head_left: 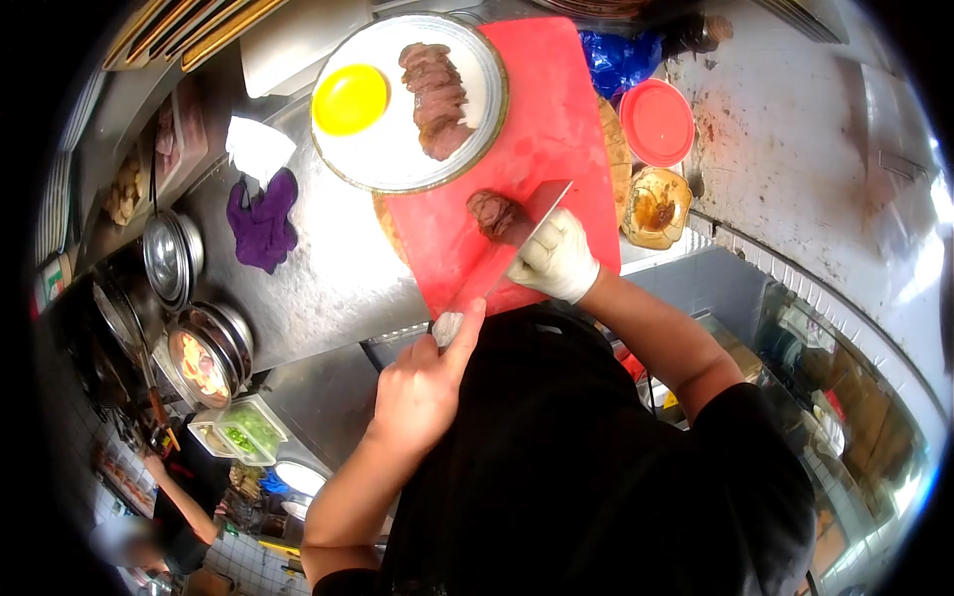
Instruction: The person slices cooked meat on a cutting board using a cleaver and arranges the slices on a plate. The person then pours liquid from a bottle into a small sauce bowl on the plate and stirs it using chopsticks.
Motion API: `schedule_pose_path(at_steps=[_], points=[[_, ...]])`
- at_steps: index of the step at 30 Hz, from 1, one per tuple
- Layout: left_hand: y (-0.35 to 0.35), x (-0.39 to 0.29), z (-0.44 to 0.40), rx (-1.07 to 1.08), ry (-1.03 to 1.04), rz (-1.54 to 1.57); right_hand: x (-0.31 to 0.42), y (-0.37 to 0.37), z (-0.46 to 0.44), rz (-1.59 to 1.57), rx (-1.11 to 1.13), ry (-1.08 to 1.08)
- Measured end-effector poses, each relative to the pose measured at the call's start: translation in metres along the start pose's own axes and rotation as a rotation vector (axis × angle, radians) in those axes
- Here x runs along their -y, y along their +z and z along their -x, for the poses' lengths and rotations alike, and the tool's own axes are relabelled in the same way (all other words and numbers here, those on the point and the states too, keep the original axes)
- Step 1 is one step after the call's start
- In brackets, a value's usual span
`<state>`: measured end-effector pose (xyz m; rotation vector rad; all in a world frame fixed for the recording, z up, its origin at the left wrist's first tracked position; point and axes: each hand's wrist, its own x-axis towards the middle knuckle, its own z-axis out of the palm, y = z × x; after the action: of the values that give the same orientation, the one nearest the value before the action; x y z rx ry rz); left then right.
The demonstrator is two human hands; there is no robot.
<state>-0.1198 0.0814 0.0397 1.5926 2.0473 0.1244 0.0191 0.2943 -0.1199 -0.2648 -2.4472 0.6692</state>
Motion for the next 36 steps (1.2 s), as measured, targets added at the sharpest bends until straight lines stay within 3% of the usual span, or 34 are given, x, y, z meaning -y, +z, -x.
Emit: schedule_pose_path(at_steps=[11,12,26,36], points=[[0.045,0.011,-0.059,0.020,-0.033,0.040,0.003,-0.008,-0.010,-0.044,-0.039,-0.030],[0.047,0.011,-0.062,-0.049,-0.015,0.058,0.003,-0.010,-0.011,-0.046,-0.044,-0.024],[0.000,0.000,0.023,-0.062,0.032,-0.012,-0.001,0.001,0.005,-0.011,0.043,0.004],[-0.007,-0.004,0.025,-0.039,0.021,-0.077,-0.002,0.002,0.002,-0.025,0.060,-0.015]])
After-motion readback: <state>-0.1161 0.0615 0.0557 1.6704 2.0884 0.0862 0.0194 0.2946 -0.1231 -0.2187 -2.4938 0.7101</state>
